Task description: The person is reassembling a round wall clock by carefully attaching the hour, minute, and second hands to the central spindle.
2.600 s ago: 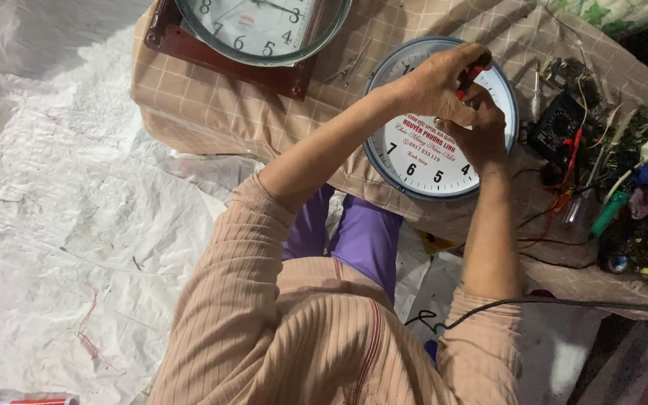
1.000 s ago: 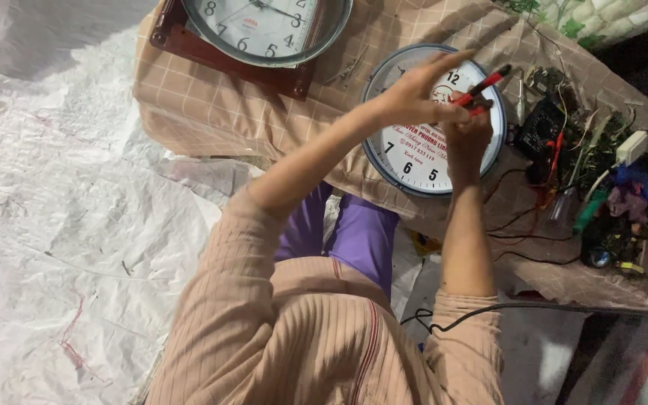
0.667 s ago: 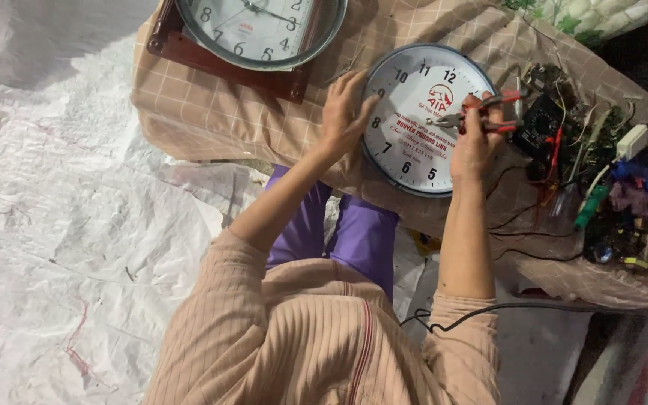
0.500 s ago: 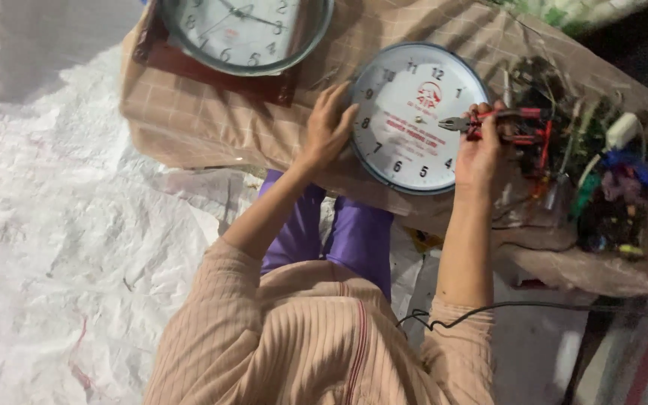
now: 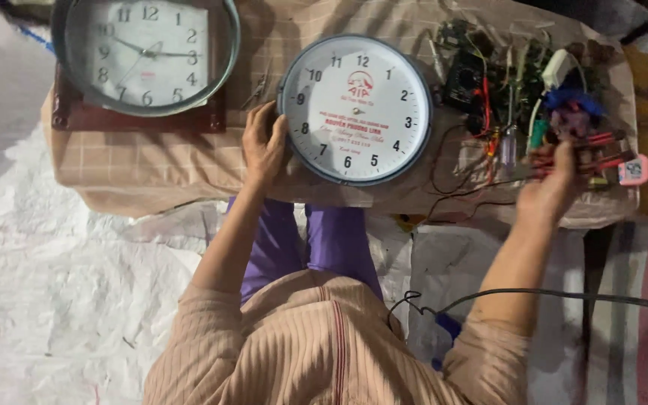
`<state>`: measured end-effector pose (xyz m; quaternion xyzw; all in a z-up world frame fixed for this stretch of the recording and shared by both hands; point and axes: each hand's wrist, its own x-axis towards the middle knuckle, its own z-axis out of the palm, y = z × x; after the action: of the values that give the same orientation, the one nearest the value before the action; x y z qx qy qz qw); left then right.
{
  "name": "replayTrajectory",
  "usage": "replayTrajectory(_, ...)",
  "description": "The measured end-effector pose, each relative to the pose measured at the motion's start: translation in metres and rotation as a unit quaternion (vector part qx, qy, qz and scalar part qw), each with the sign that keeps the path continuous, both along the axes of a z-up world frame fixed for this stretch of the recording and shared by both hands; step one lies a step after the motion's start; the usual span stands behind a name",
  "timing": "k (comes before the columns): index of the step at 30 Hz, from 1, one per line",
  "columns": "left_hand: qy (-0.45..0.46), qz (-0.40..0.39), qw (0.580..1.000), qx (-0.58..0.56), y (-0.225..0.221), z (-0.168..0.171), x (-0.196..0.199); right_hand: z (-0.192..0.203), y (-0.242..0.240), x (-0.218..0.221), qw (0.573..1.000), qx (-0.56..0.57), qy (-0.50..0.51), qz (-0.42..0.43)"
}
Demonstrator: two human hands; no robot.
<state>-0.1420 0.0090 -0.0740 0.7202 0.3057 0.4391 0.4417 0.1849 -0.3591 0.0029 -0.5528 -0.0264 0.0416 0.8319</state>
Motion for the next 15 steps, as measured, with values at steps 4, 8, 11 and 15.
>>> replayTrajectory(4, 0.025, 0.004, 1.000, -0.019, 0.002, -0.001, 0.002, -0.029, -0.042, 0.067, 0.987, -0.131, -0.075, -0.046)
replayTrajectory(8, 0.035, 0.012, 0.999, -0.002, 0.003, -0.005, 0.002, -0.095, -0.071, 0.154, 0.860, -0.473, -0.175, -0.072)
replayTrajectory(11, 0.028, 0.020, 0.999, 0.012, 0.003, -0.003, 0.002, -0.085, -0.053, 0.168, 0.768, -0.585, -0.258, -0.026)
replayTrajectory(15, 0.037, 0.025, 0.999, 0.003, 0.004, -0.003, 0.002, -0.090, -0.035, 0.191, 0.724, -0.576, -0.376, -0.044)
